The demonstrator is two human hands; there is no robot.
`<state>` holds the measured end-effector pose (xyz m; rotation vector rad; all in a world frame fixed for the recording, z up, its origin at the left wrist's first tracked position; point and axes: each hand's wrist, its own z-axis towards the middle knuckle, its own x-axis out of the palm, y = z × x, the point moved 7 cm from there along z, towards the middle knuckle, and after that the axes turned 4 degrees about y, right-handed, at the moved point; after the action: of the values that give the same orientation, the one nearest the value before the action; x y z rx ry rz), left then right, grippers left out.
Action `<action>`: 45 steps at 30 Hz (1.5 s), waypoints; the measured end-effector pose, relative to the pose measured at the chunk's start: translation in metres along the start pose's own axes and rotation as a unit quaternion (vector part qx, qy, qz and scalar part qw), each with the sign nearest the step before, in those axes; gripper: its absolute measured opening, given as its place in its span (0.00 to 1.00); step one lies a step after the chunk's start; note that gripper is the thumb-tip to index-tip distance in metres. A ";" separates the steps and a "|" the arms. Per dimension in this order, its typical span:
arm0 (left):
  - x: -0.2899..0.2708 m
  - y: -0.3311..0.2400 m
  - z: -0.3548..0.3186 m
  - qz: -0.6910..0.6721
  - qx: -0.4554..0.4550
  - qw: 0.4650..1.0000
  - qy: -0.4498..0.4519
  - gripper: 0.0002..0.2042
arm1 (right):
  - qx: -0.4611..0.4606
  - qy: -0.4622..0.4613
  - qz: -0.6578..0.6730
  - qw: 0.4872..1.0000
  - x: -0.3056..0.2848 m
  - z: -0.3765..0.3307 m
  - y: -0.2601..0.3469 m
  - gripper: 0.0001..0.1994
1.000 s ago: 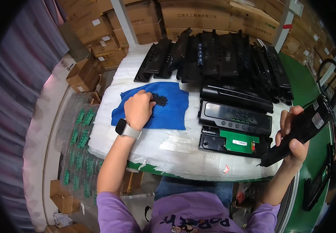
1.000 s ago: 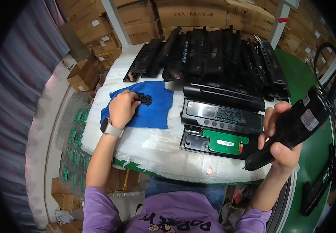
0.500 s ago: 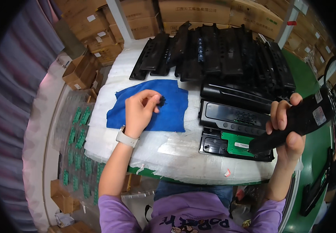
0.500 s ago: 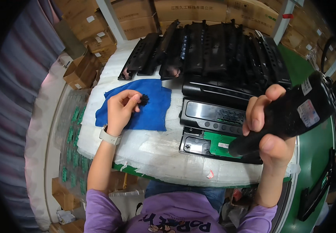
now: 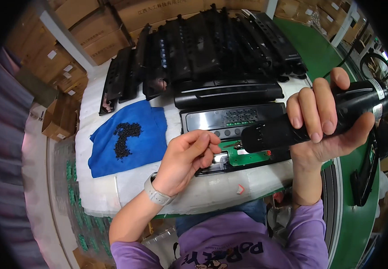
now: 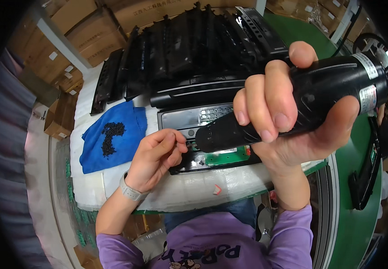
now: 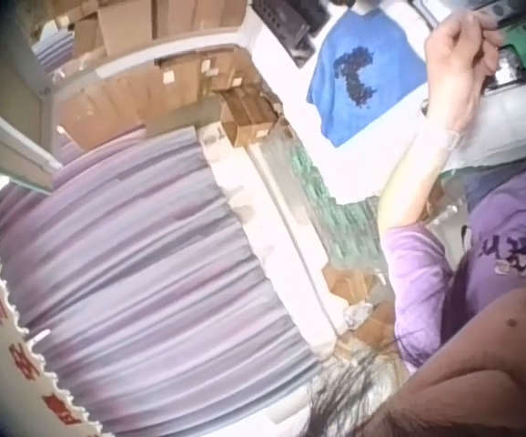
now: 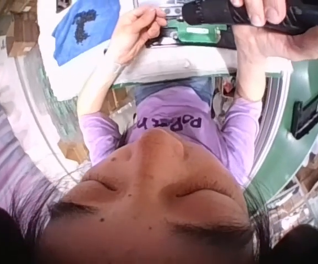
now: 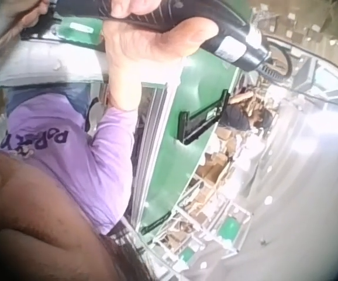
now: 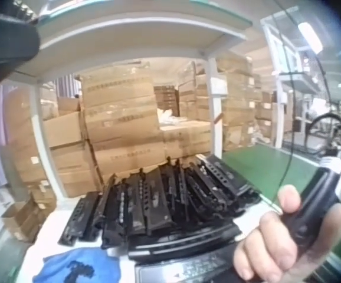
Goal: Assembling printer toner cartridges by attaching components and securing them with an electric screwdriver.
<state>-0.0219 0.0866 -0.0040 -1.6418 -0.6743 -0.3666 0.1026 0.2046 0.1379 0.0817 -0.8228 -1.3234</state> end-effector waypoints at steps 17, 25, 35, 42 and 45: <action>0.002 0.005 -0.006 0.153 0.045 0.987 -0.019 0.09 | 0.003 0.011 -0.026 1.000 -0.005 -0.014 -0.011 0.25; 0.002 0.002 -0.006 0.193 0.062 0.979 -0.019 0.08 | 0.015 0.036 -0.004 0.999 -0.005 -0.015 -0.017 0.24; 0.004 0.007 -0.008 0.191 0.050 0.980 -0.033 0.07 | 0.034 -0.095 -0.027 0.995 -0.021 -0.018 -0.022 0.20; 0.004 0.007 -0.009 0.324 0.034 0.943 -0.073 0.07 | 0.070 -0.014 -0.036 0.997 -0.021 -0.007 -0.018 0.20; 0.002 0.006 -0.008 0.296 0.057 0.951 -0.074 0.07 | 0.099 -0.060 -0.140 0.983 -0.027 -0.006 -0.021 0.17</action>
<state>-0.0156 0.0787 -0.0059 -1.6826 -0.2769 0.2284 0.0885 0.2202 0.1098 0.2847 -1.0741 -1.5180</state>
